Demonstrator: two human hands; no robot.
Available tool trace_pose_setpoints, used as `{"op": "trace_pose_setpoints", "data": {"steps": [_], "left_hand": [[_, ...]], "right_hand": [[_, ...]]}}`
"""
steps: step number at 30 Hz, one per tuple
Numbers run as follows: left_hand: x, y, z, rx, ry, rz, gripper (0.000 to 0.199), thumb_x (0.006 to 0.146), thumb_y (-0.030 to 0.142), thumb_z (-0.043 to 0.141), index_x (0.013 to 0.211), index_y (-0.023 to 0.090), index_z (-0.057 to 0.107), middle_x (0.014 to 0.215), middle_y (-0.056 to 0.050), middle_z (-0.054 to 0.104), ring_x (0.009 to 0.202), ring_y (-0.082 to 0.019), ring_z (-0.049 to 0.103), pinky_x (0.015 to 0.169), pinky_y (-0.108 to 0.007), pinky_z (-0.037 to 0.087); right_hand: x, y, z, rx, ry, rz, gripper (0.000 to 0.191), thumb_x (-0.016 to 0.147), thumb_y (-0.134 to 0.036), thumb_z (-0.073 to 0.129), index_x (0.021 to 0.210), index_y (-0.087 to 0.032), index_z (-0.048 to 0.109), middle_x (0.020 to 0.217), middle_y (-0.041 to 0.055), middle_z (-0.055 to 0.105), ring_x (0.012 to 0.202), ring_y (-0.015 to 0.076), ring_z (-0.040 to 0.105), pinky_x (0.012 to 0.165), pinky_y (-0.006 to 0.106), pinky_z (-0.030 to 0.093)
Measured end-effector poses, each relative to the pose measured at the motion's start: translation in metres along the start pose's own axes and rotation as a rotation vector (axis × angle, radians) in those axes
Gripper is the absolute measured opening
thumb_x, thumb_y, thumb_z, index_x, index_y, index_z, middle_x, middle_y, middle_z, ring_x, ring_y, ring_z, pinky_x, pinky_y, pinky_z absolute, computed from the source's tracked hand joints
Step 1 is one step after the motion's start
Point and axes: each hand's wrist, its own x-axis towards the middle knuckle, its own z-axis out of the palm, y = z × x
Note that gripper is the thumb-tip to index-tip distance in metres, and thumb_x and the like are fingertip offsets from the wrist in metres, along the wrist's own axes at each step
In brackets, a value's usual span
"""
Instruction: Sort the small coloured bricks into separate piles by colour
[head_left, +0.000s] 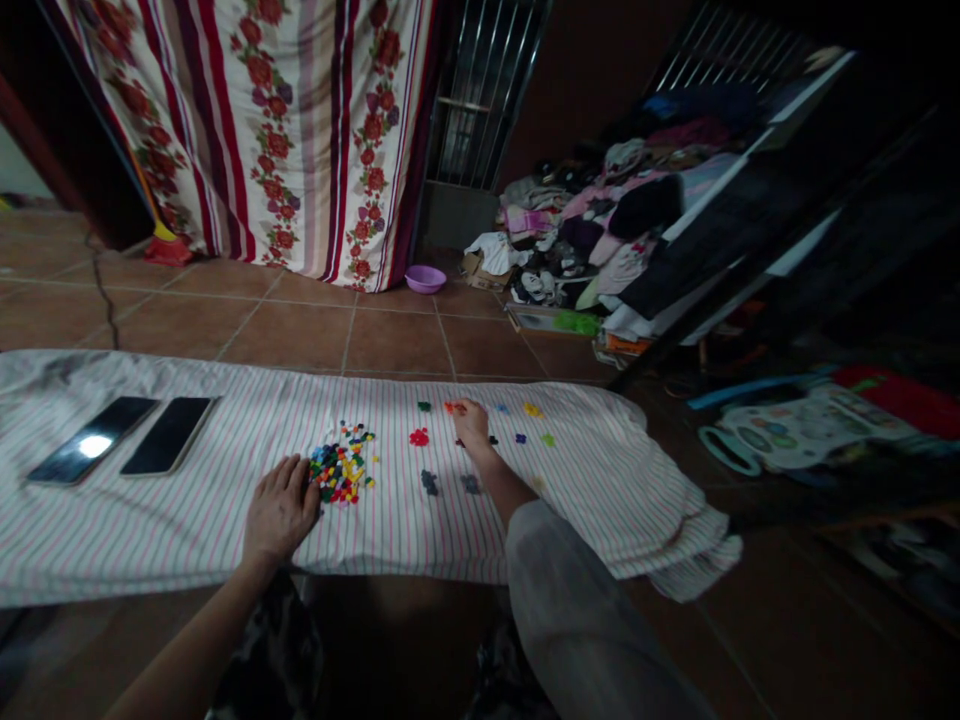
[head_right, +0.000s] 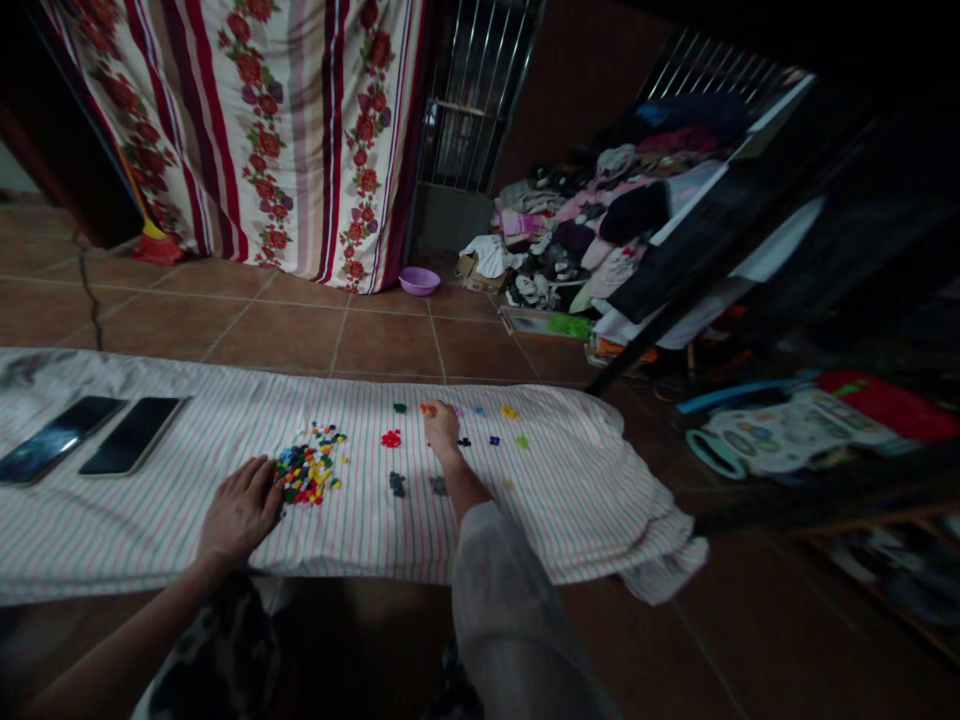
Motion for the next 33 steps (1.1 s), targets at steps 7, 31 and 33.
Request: {"op": "trace_pose_setpoints", "data": {"steps": [7,31,33], "left_hand": [[0.001,0.0,-0.003,0.039,-0.021,0.029,0.044,0.093,0.038,0.034,0.121,0.013,0.055,0.127,-0.018,0.061,0.128,-0.033,0.049,0.103,-0.049,0.042],[0.002,0.003,-0.004,-0.017,-0.017,-0.054,0.047,0.093,0.043,0.036,0.124,0.014,0.055,0.13,-0.017,0.06,0.13,-0.031,0.048,0.106,-0.048,0.041],[0.002,0.003,-0.004,-0.011,-0.019,-0.054,0.047,0.094,0.043,0.035,0.125,0.014,0.055,0.129,-0.017,0.06,0.13,-0.031,0.049,0.106,-0.048,0.041]], "right_hand": [[0.023,0.017,-0.001,-0.071,-0.019,0.022,0.03,0.081,-0.007,0.052,0.099,-0.018,0.073,0.096,0.0061,0.073,0.091,0.0156,0.066,0.085,0.024,0.048],[0.021,0.009,0.006,-0.145,-0.069,-0.051,0.036,0.081,-0.01,0.048,0.103,-0.022,0.075,0.096,0.0046,0.074,0.094,0.0171,0.066,0.084,0.024,0.046],[0.02,0.009,0.007,-0.146,-0.074,-0.041,0.037,0.082,-0.009,0.047,0.102,-0.022,0.075,0.097,0.0047,0.074,0.094,0.017,0.066,0.084,0.024,0.046]]}}
